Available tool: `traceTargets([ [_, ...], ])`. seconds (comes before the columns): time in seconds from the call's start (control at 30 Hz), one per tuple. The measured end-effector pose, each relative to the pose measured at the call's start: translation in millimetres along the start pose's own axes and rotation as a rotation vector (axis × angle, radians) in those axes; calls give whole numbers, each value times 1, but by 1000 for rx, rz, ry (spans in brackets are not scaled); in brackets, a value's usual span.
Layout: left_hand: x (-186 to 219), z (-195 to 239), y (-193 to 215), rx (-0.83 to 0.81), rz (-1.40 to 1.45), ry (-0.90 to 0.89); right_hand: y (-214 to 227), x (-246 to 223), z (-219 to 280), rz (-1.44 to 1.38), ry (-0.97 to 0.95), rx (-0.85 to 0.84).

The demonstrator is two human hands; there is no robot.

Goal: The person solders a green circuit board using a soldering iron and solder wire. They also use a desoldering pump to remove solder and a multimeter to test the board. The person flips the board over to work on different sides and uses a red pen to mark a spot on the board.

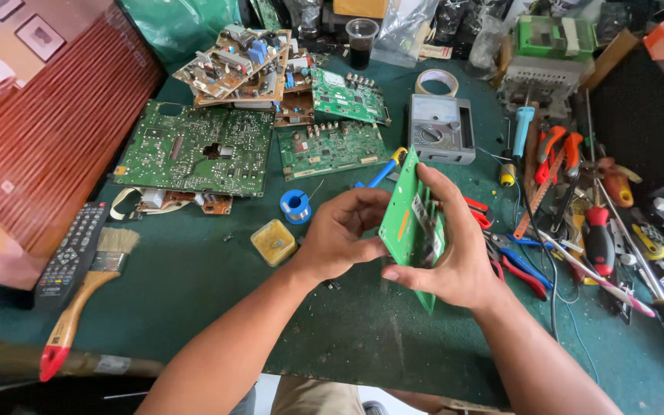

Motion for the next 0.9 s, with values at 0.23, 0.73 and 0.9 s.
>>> traceTargets([
  [0.23,32,-1,15,-133,-391,-18,8,-3,-3,215,32,-69],
  [0.73,14,-1,1,-81,-105,16,10,1,-1,218,52,-14],
  [0.9,9,2,4,-104,-127,-22,12,3,0,237,90,-58],
])
Point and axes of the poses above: each hand's wrist, its own z-axis away from the middle knuckle, its own y-axis out of the back of the hand, x = y × z, the point moved 2 cm from there along -z, towards the middle knuckle, and after that the axes turned 14 degrees about -x, right-handed, at the moved point
